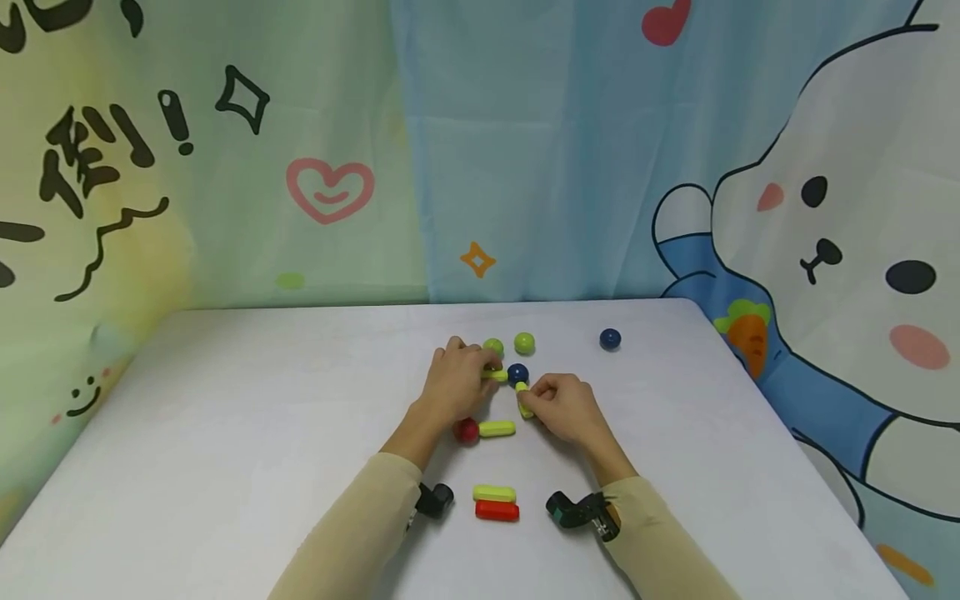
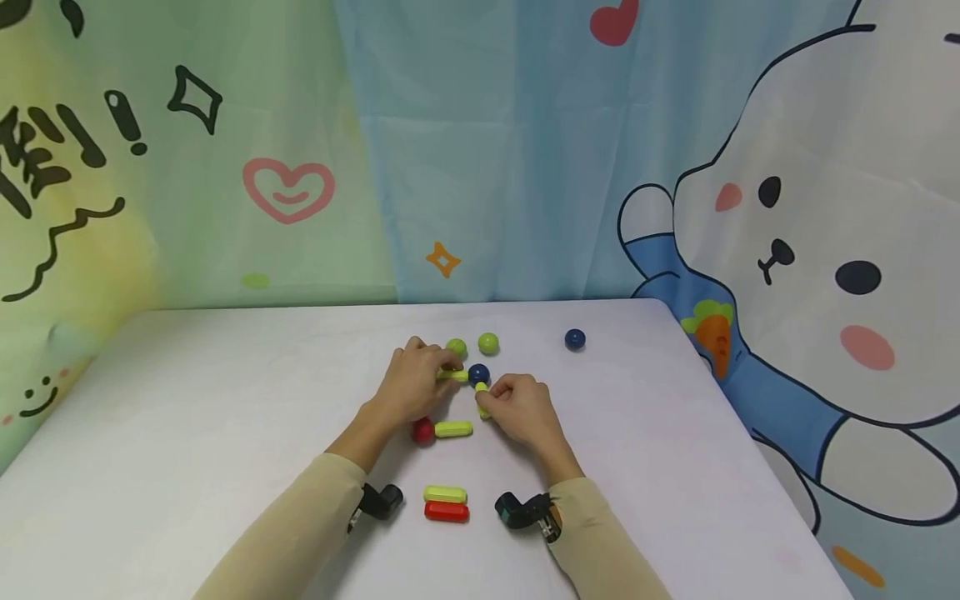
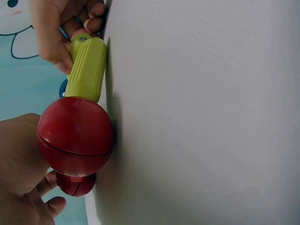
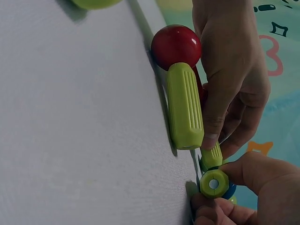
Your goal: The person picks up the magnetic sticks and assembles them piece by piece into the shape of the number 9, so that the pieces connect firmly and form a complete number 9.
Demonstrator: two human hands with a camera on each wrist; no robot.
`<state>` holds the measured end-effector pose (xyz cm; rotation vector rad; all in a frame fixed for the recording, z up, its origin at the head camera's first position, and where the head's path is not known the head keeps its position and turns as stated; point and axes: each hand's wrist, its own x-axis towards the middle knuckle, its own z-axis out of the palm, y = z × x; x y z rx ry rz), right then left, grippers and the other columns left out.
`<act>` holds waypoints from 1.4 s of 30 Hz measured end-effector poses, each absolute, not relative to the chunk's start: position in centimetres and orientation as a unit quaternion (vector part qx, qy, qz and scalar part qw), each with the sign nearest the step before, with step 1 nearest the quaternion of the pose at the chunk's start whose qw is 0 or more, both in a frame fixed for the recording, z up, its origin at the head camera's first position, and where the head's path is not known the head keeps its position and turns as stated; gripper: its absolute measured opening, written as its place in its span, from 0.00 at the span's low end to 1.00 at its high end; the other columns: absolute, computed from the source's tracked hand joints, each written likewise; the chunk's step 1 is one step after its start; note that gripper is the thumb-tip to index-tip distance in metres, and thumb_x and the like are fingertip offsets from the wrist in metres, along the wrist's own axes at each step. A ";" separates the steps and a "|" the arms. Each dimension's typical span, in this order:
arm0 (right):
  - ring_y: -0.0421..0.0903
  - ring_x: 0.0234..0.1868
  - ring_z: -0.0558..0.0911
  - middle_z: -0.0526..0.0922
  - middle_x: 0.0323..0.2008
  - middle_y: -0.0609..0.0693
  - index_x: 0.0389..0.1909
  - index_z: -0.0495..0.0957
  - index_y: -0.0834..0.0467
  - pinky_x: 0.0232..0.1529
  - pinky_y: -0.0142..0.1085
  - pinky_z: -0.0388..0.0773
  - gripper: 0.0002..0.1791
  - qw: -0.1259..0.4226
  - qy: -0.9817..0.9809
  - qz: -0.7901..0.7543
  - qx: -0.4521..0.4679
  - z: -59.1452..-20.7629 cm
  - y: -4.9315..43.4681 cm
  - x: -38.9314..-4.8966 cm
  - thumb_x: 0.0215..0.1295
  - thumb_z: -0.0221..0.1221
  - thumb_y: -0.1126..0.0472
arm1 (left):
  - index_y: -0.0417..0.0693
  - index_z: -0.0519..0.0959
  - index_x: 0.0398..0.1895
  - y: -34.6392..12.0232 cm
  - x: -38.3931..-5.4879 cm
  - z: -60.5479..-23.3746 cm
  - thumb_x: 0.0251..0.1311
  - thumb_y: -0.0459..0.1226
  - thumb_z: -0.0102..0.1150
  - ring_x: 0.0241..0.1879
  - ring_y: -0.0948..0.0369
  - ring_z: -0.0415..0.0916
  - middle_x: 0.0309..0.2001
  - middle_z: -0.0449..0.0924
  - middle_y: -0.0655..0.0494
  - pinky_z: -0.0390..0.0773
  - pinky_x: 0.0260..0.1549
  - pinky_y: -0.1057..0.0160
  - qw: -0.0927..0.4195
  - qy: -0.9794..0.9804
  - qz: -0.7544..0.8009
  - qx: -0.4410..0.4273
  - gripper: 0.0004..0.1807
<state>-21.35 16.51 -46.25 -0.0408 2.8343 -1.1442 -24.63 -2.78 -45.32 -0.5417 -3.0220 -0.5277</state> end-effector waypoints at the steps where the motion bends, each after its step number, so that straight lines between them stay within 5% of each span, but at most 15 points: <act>1: 0.42 0.22 0.77 0.80 0.19 0.46 0.30 0.84 0.56 0.28 0.34 0.69 0.12 0.042 0.927 -0.372 -0.013 -46.2 16.4 -21.4 0.65 0.64 0.51 | 0.63 0.85 0.53 -2.8 -24.6 -45.3 0.66 0.45 0.68 0.51 0.56 0.70 0.52 0.85 0.61 0.69 0.49 0.55 0.012 -0.970 -0.171 -0.174 0.14; 42: 0.44 0.26 0.74 0.78 0.22 0.47 0.31 0.84 0.56 0.31 0.36 0.68 0.15 0.046 0.931 -0.358 -0.048 -46.2 16.8 -21.0 0.70 0.63 0.49 | 0.61 0.85 0.55 -3.6 -23.8 -44.5 0.70 0.43 0.62 0.55 0.53 0.73 0.56 0.84 0.58 0.70 0.51 0.51 0.008 -0.964 -0.177 -0.200 0.13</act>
